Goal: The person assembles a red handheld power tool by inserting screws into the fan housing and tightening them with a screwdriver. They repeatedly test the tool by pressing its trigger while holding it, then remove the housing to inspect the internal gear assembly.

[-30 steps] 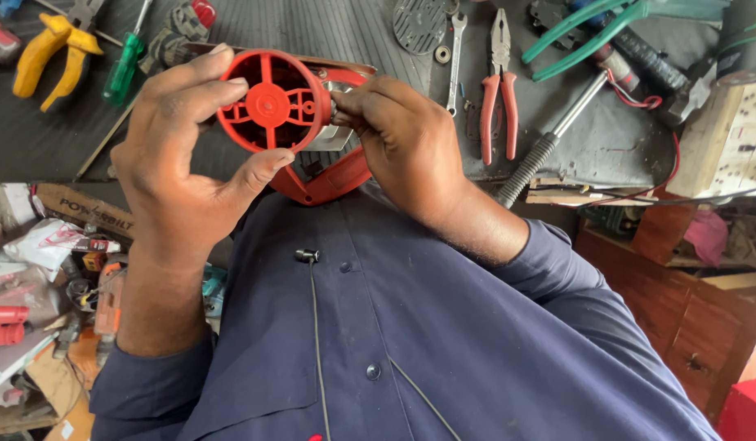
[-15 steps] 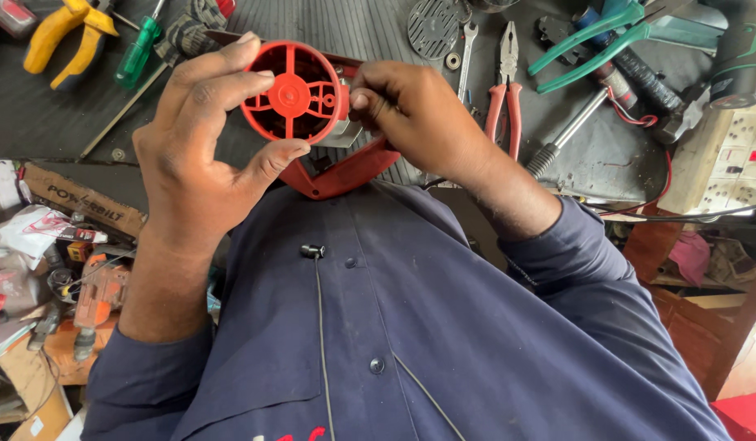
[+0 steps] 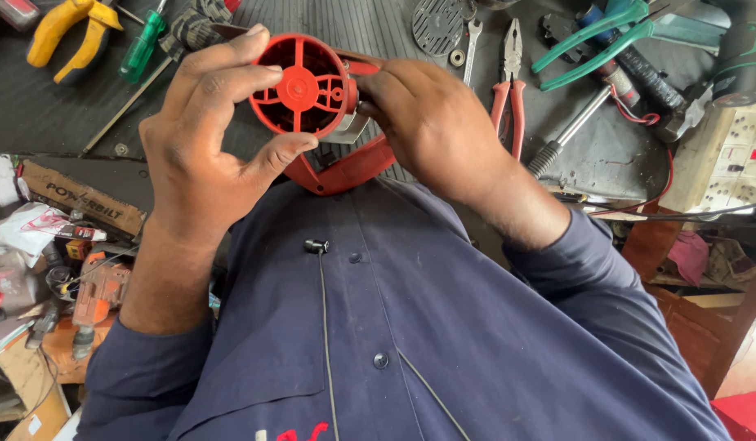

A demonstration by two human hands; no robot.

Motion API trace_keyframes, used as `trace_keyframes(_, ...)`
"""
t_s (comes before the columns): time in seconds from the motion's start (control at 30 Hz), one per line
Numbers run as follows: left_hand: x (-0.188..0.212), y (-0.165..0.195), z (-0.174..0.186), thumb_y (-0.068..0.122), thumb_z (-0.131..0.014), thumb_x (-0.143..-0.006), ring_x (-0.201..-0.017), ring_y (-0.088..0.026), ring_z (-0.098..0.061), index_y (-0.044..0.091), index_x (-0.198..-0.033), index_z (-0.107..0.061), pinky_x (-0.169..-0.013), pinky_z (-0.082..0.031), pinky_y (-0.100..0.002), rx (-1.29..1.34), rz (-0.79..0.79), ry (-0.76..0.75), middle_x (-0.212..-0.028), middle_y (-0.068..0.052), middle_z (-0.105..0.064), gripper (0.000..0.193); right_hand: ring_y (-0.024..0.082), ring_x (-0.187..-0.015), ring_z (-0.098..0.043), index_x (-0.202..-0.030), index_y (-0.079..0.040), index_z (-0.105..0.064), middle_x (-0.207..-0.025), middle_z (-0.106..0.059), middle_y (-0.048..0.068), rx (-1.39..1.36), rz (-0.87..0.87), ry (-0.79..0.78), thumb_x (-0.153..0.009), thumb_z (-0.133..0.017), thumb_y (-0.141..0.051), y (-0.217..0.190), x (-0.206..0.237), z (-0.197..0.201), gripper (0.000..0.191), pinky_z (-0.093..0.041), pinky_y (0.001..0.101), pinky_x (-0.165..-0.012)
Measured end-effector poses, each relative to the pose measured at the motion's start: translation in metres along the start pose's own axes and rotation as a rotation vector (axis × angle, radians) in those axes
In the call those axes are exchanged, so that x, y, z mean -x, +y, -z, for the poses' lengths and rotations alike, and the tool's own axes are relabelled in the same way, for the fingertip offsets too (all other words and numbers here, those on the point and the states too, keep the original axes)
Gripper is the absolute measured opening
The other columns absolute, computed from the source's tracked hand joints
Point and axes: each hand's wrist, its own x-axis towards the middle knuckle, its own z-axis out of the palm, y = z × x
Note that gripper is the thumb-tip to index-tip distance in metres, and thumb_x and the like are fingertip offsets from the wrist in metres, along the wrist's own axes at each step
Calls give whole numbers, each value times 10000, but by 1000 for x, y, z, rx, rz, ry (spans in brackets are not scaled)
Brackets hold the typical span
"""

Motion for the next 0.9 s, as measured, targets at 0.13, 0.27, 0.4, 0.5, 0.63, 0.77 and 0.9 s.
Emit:
trace_keyframes(0.13,-1,-1,3,404,-916,-982,-1288,-300,-685,27,-1269,-643,-1053,-607,-360,-18,-8,2,-1407,-156,-647,546,381,-948,-671,-1095,5,-634,-1010,-677,164,1,10,-74,-948,-731,-74,9,-7,-1,193,-529,458,-820)
trace_keyframes(0.27,7,-10,10,348,-861,-1015,-1301,-302,-671,25,-1284,-620,-1091,-586,-355,56,-8,-14,-1419,-153,-632,485,238,-734,-717,-982,21,-645,-840,-672,121,-443,-314,-294,-1046,-604,-92,20,-16,-8,136,-533,360,-693)
trace_keyframes(0.4,23,-39,18,167,-688,-1085,-1342,-336,-658,4,-1350,-567,-1142,-559,-384,247,136,7,-1434,-162,-632,334,121,-744,-686,-929,-7,-649,-831,-699,47,-916,-583,-275,-1132,-465,-231,29,-21,-16,354,-546,300,-694)
trace_keyframes(0.5,37,-72,22,83,-677,-1102,-1200,-296,-693,38,-1327,-582,-1049,-562,-401,-11,345,114,-1286,-125,-678,248,108,-735,-655,-894,13,-668,-804,-698,42,-819,-491,-104,-1192,-409,-244,32,-13,-11,471,-526,270,-717)
trace_keyframes(0.63,75,-100,24,99,-832,-888,-1077,-339,-589,86,-1258,-636,-930,-465,-447,-638,357,95,-1143,-147,-620,418,111,-821,-658,-1022,29,-651,-920,-689,48,-827,-502,93,-1187,-531,-141,31,6,1,266,-543,251,-766)
trace_keyframes(0.77,102,-123,21,113,-836,-919,-1101,-310,-570,78,-1346,-625,-962,-446,-453,-567,487,101,-1197,-82,-616,477,94,-797,-702,-941,-16,-646,-852,-683,1,-879,-722,344,-921,-700,-26,27,19,1,58,-598,243,-752)
trace_keyframes(0.9,103,-139,19,151,-853,-982,-1137,-292,-570,87,-1317,-621,-973,-448,-459,-565,489,122,-1225,-42,-603,412,121,-717,-635,-980,57,-677,-846,-710,102,-573,-720,390,-1091,-671,-93,26,31,-2,186,-497,232,-673)
